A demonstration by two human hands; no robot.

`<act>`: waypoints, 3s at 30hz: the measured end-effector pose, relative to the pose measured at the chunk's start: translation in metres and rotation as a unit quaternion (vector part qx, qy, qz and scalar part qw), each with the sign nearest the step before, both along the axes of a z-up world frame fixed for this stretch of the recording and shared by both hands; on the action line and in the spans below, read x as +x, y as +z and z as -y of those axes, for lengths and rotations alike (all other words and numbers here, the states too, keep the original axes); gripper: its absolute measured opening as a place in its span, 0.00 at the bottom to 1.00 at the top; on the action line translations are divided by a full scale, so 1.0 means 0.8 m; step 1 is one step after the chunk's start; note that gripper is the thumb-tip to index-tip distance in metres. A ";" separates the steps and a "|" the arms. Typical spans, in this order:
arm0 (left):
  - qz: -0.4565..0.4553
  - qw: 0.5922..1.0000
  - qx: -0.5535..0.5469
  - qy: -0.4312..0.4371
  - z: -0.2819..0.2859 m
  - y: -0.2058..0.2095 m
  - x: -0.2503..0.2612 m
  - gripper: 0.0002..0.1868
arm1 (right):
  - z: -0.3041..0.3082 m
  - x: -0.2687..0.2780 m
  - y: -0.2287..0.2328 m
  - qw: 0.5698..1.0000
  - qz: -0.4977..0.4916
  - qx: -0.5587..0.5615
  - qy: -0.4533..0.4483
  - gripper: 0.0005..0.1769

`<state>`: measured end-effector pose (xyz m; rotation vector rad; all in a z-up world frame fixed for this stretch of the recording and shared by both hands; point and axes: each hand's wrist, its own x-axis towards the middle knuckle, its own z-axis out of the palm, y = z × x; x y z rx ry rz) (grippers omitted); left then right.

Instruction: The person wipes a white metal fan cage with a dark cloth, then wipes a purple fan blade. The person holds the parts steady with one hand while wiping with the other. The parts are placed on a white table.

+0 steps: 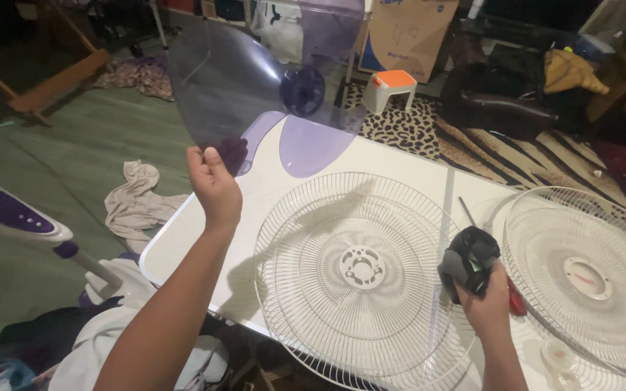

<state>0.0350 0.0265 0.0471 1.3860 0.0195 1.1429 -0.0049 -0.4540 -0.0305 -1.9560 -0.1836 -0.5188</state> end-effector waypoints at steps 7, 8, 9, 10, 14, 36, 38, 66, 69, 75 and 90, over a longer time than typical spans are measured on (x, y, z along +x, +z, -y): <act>0.008 0.958 -0.220 -0.182 0.026 0.033 -0.023 0.09 | 0.017 0.014 -0.025 0.999 -0.021 0.029 0.006 0.25; 0.024 0.937 -0.258 -0.235 0.031 0.035 -0.025 0.08 | 0.017 0.015 -0.028 0.998 -0.040 0.038 -0.008 0.24; 0.008 0.935 -0.261 -0.240 0.037 0.036 -0.029 0.09 | 0.018 0.016 -0.030 0.997 -0.059 0.047 -0.023 0.22; -0.007 0.932 -0.264 -0.247 0.045 0.034 -0.034 0.10 | 0.017 0.016 -0.034 0.997 -0.039 0.063 -0.017 0.23; -0.080 0.909 -0.308 -0.268 0.066 0.027 -0.047 0.11 | 0.006 0.018 -0.050 0.991 -0.010 0.129 -0.025 0.24; -0.173 0.899 -0.306 -0.262 0.095 -0.043 -0.055 0.15 | -0.026 -0.017 -0.042 0.986 0.127 0.109 0.017 0.16; -0.172 0.895 -0.317 -0.262 0.100 -0.048 -0.053 0.14 | -0.027 -0.018 -0.041 0.985 0.126 0.120 0.016 0.15; -0.088 0.892 -0.393 -0.206 0.035 -0.078 -0.095 0.11 | -0.137 -0.068 0.018 0.973 0.205 -0.017 0.103 0.12; -0.075 0.896 -0.389 -0.199 0.029 -0.076 -0.099 0.11 | -0.154 -0.048 0.011 0.978 0.179 0.000 0.107 0.10; -0.050 0.908 -0.384 -0.158 0.010 -0.061 -0.109 0.11 | -0.181 0.019 -0.020 0.978 0.192 -0.066 0.043 0.10; -0.051 0.895 -0.409 -0.173 -0.037 -0.092 -0.147 0.12 | -0.138 -0.097 -0.020 0.937 0.021 -0.217 0.272 0.33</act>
